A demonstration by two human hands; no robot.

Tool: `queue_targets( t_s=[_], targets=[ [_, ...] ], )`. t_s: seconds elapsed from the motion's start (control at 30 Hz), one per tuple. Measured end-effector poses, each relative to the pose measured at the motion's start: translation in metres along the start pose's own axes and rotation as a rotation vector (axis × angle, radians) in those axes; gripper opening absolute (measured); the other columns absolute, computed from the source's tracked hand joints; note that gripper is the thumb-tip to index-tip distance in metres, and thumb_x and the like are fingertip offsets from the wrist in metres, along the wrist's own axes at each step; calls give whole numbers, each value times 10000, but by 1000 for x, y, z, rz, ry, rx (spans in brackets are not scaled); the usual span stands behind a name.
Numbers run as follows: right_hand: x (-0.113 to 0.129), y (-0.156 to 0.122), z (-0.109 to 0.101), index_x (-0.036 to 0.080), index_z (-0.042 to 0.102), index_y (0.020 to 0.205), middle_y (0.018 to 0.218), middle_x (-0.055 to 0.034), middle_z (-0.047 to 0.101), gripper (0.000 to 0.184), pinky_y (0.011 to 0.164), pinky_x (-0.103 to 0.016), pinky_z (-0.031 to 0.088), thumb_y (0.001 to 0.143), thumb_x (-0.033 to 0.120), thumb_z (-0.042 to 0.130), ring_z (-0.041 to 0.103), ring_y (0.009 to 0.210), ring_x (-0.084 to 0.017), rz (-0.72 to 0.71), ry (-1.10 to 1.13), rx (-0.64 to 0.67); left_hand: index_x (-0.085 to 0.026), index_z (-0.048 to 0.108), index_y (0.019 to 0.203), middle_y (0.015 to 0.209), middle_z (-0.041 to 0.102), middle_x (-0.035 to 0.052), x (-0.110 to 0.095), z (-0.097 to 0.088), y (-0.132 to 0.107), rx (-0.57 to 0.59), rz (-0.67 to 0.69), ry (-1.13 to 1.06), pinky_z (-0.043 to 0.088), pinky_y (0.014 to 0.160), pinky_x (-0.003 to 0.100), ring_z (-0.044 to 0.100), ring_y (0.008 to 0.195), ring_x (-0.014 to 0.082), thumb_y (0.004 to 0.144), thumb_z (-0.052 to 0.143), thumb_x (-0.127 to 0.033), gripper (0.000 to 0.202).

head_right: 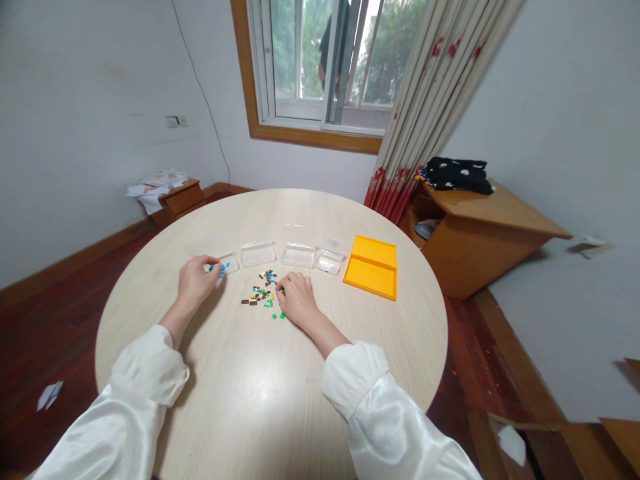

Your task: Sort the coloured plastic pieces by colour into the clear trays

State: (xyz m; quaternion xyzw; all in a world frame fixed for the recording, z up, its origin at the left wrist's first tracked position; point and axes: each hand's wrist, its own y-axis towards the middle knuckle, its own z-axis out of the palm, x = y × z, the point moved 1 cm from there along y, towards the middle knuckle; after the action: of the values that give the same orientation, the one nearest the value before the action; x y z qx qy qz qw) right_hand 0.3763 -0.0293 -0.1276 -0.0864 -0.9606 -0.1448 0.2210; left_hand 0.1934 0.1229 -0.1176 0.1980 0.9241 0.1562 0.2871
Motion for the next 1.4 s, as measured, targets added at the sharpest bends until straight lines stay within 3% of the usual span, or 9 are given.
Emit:
queue_targets(
  t_s=[0.17,0.4,0.8,0.93,1.23,1.3,1.4],
  targets=[
    [2,0,-2,176,631,832,948,-62,600,68,823,-341,298,834,165,563,471,964,-204,19,-2,17,-153,643,735,797,654,82,-14,0,-3,-5,138,-182,434,719,313,578,753,202,743,509,-284,187],
    [5,2,-4,176,593,842,932,-52,594,85,808,-330,301,860,143,516,466,932,-197,-22,-3,-48,-165,637,713,727,635,39,-43,0,-19,181,409,-436,403,650,268,520,679,148,766,525,-281,169],
    [19,-2,-14,193,594,862,913,-53,599,103,826,-335,316,891,236,505,484,918,-194,-240,76,-178,-133,642,655,645,614,39,-61,-2,-30,604,321,-601,369,564,246,487,589,124,797,475,-432,370],
    [20,-3,-15,182,609,863,917,-61,602,112,833,-337,324,889,224,508,489,924,-193,-278,87,-206,-122,625,623,601,579,26,-61,0,-32,684,324,-661,363,556,238,468,557,109,797,483,-465,410],
    [20,-3,-15,186,635,902,939,-70,614,153,842,-337,340,890,184,482,505,941,-190,-291,131,-198,-119,640,665,624,605,40,-65,-3,-32,668,294,-723,384,546,238,489,562,115,769,527,-478,391],
    [17,-2,-12,191,634,941,974,-72,628,170,855,-343,337,890,176,472,512,965,-192,-260,128,-187,-127,641,669,629,611,39,-61,-2,-29,595,246,-692,390,549,242,503,573,125,756,531,-468,369],
    [11,0,-6,184,616,1034,1077,-82,637,217,890,-364,320,895,161,452,521,1039,-194,-214,110,-144,-135,650,708,640,622,37,-51,0,-21,394,156,-617,387,553,249,503,574,133,739,527,-426,318]
  ],
)
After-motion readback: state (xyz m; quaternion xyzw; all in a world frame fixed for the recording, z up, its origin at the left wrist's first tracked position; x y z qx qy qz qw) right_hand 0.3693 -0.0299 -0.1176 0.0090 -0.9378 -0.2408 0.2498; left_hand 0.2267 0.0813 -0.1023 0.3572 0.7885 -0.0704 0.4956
